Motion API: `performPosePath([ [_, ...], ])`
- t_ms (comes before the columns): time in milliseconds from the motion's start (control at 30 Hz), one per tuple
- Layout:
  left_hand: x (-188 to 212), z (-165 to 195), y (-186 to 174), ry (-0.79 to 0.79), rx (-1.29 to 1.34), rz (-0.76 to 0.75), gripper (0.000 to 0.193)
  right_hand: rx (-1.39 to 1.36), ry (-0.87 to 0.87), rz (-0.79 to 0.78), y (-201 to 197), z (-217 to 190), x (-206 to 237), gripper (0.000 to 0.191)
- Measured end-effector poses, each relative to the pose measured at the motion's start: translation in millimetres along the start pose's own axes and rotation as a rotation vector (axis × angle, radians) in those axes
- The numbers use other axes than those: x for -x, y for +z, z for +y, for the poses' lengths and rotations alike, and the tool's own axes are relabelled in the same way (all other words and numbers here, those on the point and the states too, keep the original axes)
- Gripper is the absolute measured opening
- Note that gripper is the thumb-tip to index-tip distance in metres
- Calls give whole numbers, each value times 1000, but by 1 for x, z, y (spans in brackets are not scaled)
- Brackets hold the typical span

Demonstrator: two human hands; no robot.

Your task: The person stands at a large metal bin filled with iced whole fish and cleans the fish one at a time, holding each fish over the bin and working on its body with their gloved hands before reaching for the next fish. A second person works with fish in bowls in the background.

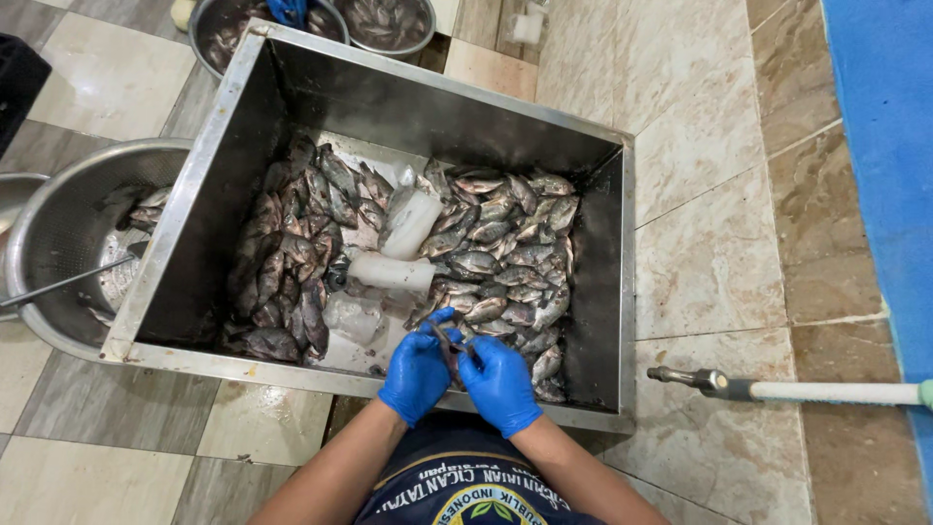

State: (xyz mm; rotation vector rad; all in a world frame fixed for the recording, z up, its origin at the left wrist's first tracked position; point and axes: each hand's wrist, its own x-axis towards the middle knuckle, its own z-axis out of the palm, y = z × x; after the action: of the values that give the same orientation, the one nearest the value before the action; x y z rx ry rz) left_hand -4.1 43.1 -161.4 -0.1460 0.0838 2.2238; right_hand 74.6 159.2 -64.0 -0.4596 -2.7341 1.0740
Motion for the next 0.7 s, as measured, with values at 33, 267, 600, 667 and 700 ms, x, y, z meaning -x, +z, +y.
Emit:
performPosePath([
  [33, 1, -1, -1, 1, -103, 57, 65, 14, -48, 26, 1, 4, 1, 21],
  [267, -10, -28, -32, 97, -999, 322, 73, 47, 27, -66, 3, 19, 9, 14],
  [600, 3, -8, -27, -560, -1003, 317, 46, 11, -33, -70, -11, 5, 11, 23],
  [667, 8, -4, -22, -437, -1007, 225, 41, -30, 43, -91, -14, -1, 9, 26],
  [700, 9, -4, -22, -369, -1012, 173, 39, -19, 76, -79, -15, -3, 8, 25],
])
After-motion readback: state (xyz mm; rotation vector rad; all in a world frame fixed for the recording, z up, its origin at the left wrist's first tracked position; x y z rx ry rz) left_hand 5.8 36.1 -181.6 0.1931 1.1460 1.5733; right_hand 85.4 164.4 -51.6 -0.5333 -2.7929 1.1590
